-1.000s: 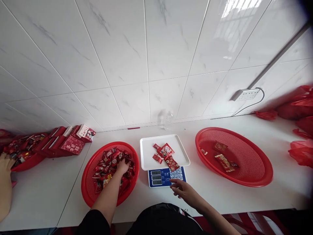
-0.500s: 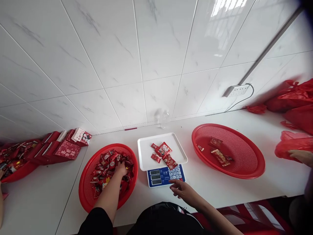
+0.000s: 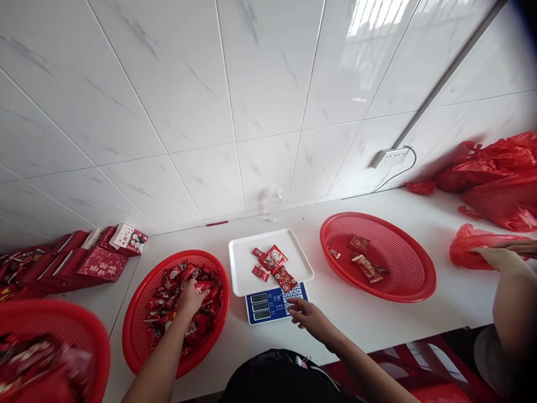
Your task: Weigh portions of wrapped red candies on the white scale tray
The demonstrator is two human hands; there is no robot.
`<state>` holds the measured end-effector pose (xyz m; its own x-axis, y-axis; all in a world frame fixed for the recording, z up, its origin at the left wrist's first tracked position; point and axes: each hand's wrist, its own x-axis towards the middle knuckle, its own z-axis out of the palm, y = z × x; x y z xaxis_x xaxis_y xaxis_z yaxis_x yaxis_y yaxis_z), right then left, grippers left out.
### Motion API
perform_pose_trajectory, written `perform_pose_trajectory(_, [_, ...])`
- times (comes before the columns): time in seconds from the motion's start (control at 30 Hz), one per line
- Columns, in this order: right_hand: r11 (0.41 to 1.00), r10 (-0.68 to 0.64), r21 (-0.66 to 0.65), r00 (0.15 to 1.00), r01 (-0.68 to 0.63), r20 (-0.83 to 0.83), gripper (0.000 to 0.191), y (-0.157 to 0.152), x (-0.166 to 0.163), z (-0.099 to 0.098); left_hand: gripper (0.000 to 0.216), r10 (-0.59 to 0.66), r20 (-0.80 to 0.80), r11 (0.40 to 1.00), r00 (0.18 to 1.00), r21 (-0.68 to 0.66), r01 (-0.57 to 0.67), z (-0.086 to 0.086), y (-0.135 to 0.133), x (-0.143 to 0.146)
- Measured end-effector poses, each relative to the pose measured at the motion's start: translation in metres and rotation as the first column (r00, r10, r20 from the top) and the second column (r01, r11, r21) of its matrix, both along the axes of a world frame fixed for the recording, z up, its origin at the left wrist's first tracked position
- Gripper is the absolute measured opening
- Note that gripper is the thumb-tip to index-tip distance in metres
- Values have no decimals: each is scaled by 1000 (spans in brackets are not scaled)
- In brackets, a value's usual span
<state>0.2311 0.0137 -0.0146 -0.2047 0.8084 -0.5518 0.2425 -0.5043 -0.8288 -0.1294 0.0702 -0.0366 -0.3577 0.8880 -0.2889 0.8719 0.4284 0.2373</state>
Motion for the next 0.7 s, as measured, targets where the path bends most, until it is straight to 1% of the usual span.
perform_pose_trajectory(0.1, [999,32,9,999,-32,-18,42,4,-3,5,41,-2,33,995,999,103,-2,9,-9,3])
perform_pose_trajectory(0.17, [998,66,10,997,-66,-32,41,4,-6,7,43,-4,28,995,1000,105,1,12,-15,7])
perform_pose_trajectory(0.27, [994,112,10,993,-111,-40,40,1,-11,5,44,-20,6,997,1000,70,19,16,-22,15])
perform_pose_trajectory(0.37, [991,136,-3,990,-136,-29,39,-3,-13,4,49,-62,1,991,998,121,62,19,-27,24])
perform_pose_trajectory(0.47, [990,143,-13,990,-143,-16,40,-5,-11,2,48,-108,15,980,994,168,104,22,-31,31])
perform_pose_trajectory(0.7, [987,163,-1,986,-163,-18,40,-10,-4,-4,46,-186,36,970,982,169,177,26,-45,44])
